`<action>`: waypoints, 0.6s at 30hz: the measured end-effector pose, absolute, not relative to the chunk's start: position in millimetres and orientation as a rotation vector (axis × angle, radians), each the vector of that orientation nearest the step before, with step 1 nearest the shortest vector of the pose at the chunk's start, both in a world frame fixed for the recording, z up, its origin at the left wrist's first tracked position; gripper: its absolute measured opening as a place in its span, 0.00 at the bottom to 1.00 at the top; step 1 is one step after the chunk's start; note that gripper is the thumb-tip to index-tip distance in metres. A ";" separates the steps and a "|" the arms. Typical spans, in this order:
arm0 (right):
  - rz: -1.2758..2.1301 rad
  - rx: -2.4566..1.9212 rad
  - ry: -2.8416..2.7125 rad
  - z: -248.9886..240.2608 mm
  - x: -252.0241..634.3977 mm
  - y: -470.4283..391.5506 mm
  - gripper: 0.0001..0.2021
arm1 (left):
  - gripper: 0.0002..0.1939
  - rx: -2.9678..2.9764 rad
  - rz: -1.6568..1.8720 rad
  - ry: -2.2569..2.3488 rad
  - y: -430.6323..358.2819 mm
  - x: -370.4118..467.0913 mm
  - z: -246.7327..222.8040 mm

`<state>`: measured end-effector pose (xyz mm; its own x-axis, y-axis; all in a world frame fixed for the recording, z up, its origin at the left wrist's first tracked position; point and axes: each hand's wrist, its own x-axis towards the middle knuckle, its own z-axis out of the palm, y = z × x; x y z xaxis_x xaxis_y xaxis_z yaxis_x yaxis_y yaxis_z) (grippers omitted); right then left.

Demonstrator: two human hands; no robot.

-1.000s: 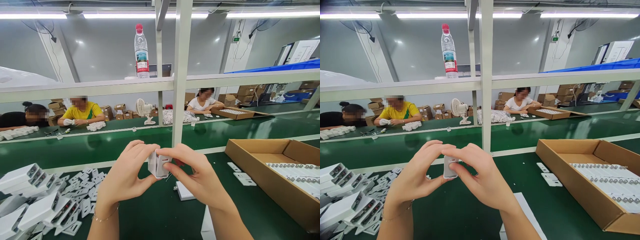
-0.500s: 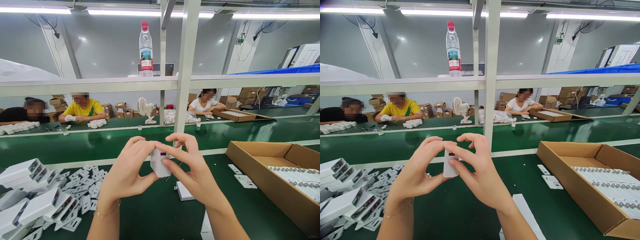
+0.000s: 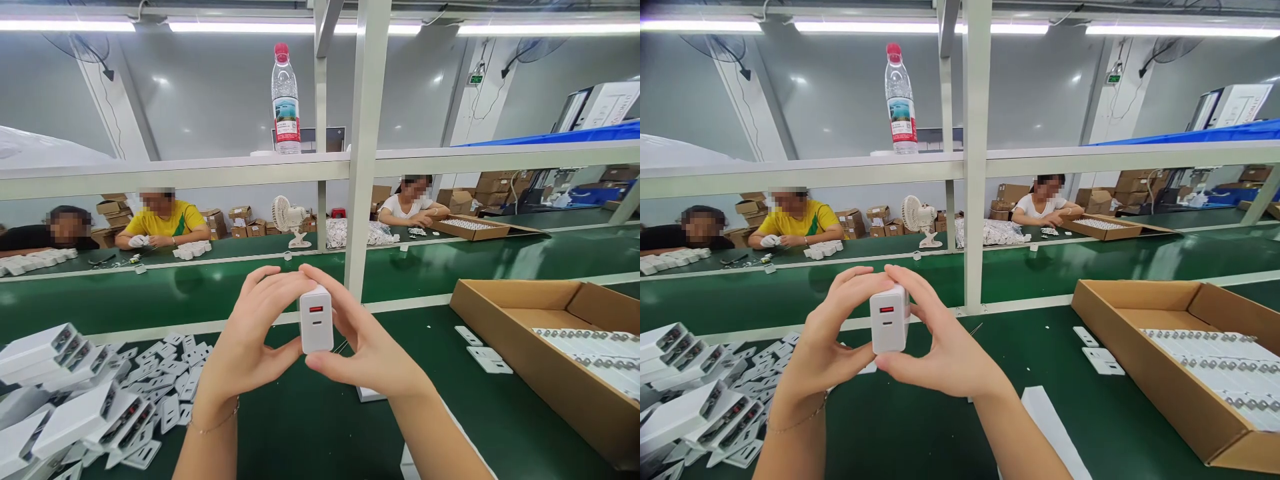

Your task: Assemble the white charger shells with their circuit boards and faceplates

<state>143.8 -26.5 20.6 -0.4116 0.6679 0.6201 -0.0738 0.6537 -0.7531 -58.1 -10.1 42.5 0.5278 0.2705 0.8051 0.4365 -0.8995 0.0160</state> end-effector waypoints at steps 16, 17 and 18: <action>1.071 -0.471 -1.701 19.2 141.9 -25.1 0.33 | 0.23 -2.584 -1.230 -0.578 -9.8 -53.6 44.7; 1.096 -0.475 -1.648 18.6 139.9 -23.4 0.31 | 0.23 -2.575 -1.202 -0.577 -9.8 -51.8 44.6; 1.111 -0.473 -1.599 17.9 137.9 -21.1 0.30 | 0.22 -2.563 -1.183 -0.574 -9.8 -49.9 44.3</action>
<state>137.9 -21.1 17.9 -0.3407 0.7706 0.5386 -0.2356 0.4847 -0.8424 -49.9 -9.8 44.3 0.5904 0.2424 0.7698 0.4548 -0.8879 -0.0692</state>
